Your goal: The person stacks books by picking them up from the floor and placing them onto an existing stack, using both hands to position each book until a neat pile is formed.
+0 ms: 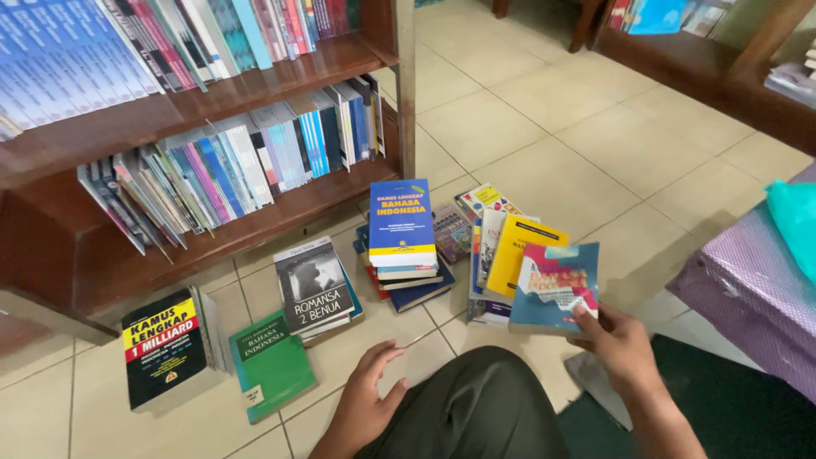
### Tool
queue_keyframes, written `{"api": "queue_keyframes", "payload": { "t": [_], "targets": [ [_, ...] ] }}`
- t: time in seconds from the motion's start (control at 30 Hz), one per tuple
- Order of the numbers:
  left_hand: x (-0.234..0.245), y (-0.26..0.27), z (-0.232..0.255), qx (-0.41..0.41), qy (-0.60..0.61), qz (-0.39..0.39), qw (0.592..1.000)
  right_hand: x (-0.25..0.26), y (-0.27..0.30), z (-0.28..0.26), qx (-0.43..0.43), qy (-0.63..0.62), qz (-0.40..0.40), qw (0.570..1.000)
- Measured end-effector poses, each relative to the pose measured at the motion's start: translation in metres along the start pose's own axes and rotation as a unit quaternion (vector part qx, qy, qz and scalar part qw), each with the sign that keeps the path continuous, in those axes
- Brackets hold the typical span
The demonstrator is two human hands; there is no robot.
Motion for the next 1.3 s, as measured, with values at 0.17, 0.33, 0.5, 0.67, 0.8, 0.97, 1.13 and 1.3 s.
{"api": "queue_keyframes", "payload": {
  "t": [0.17,0.33,0.5,0.67,0.8,0.97,1.13,1.3],
  "targets": [
    [0.036,0.008,0.006,0.045,0.08,-0.052,0.994,-0.059,0.051,-0.038,-0.031,-0.084,-0.068,0.994],
    [0.085,0.015,0.001,0.085,0.195,-0.077,0.974,-0.201,0.094,-0.036,0.011,-0.166,-0.242,0.956],
    [0.201,0.035,-0.075,0.119,0.175,0.14,0.967,-0.371,0.163,-0.053,0.015,-0.185,-0.377,0.907],
    [0.291,0.079,-0.131,0.176,0.218,0.281,0.918,-0.525,0.203,-0.013,0.035,-0.246,-0.43,0.868],
    [0.345,0.085,-0.135,0.209,0.011,0.32,0.924,-0.594,0.223,-0.023,0.097,-0.203,-0.455,0.861],
    [0.353,0.075,-0.246,0.233,-0.121,0.345,0.901,-0.626,0.2,0.002,0.466,0.095,-0.375,0.796],
    [0.344,0.071,-0.245,0.259,-0.055,0.292,0.919,-0.628,0.231,-0.02,0.456,0.077,-0.489,0.739],
    [0.346,0.071,-0.26,0.305,-0.111,0.272,0.906,-0.633,0.237,-0.011,0.466,0.161,-0.504,0.709]
  ]
}}
Point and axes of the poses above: each hand's wrist, its own y-axis away from the middle knuckle, its own x-axis out of the back of the hand, z = x × y, the point moved 10 cm from there along -y, towards the middle knuckle, and after that the axes turned 12 degrees about x, right-handed, at the moved point
